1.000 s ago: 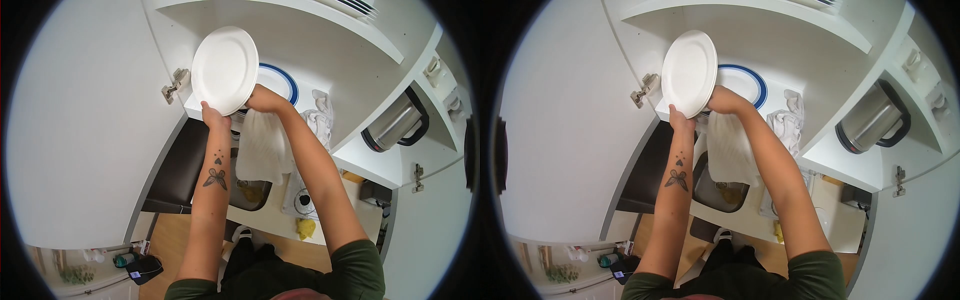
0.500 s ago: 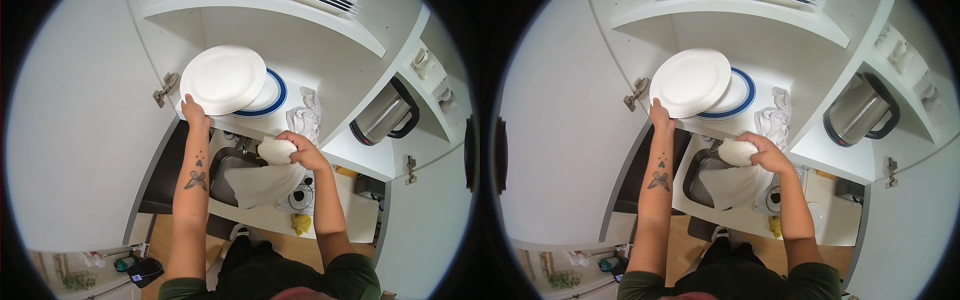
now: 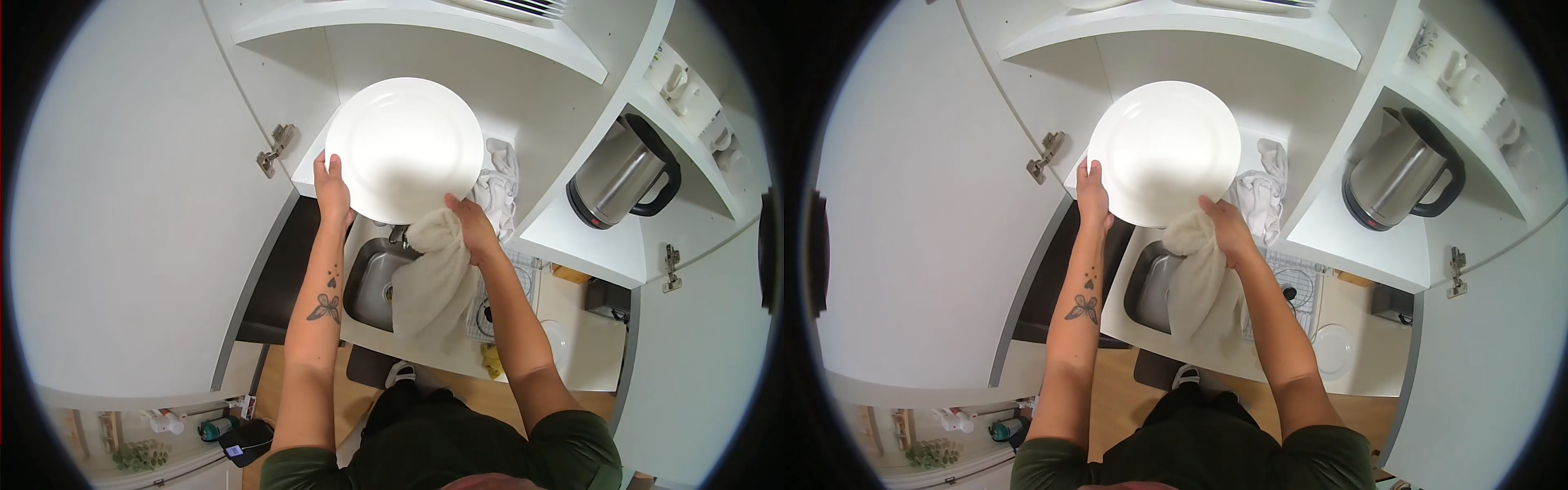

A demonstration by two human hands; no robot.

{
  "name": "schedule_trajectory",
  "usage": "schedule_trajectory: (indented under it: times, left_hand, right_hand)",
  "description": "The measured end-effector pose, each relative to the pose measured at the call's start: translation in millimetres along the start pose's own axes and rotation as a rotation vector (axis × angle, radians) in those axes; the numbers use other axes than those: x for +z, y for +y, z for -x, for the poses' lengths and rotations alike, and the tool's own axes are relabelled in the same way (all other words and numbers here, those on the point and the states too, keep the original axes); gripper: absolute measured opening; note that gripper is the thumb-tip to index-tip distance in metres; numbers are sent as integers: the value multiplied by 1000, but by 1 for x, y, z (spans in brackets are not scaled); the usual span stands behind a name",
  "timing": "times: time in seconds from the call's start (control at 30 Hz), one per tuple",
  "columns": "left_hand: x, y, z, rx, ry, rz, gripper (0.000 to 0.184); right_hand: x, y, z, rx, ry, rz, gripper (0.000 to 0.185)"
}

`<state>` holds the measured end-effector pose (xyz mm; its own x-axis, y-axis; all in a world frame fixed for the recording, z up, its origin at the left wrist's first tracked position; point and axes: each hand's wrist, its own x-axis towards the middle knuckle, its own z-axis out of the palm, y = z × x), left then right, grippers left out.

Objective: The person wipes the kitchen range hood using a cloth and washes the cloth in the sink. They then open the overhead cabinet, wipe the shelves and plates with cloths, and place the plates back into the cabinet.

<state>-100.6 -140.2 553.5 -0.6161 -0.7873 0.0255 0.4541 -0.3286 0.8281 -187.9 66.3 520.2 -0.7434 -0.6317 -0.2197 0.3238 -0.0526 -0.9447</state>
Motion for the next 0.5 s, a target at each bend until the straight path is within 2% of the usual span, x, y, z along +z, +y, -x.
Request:
schedule_trajectory:
  times: [0.07, 0.1, 0.17, 0.2, 0.33, 0.4, 0.43, 0.5]
  left_hand:
    - [-3, -5, -6, 198, 52, -372, 38]
    - [-6, -6, -9, 199, 50, -371, 38]
    - [-9, -2, -8, 311, 20, -813, 42]
    - [-11, -1, -13, 281, 48, -861, 43]
    - [-6, 5, -20, 203, 51, -870, 42]
    - [-8, 0, -30, 317, 153, -947, 44]
    - [-14, -12, -44, 436, 274, -872, 41]
    - [-17, -4, -55, 269, 279, -608, 38]
  right_hand:
    - [5, -10, 13, -19, 22, 128, 43]
    - [7, -14, 18, -21, 23, 128, 43]
    - [11, -18, 28, -56, 166, 189, 37]
    - [9, -16, 29, -56, 166, 189, 37]
    - [5, -13, 39, -98, 205, 211, 37]
    - [1, -14, 49, -91, 223, 194, 37]
    - [-2, -14, 57, -114, 257, 205, 37]
    - [-16, -8, 67, -144, 301, 214, 39]
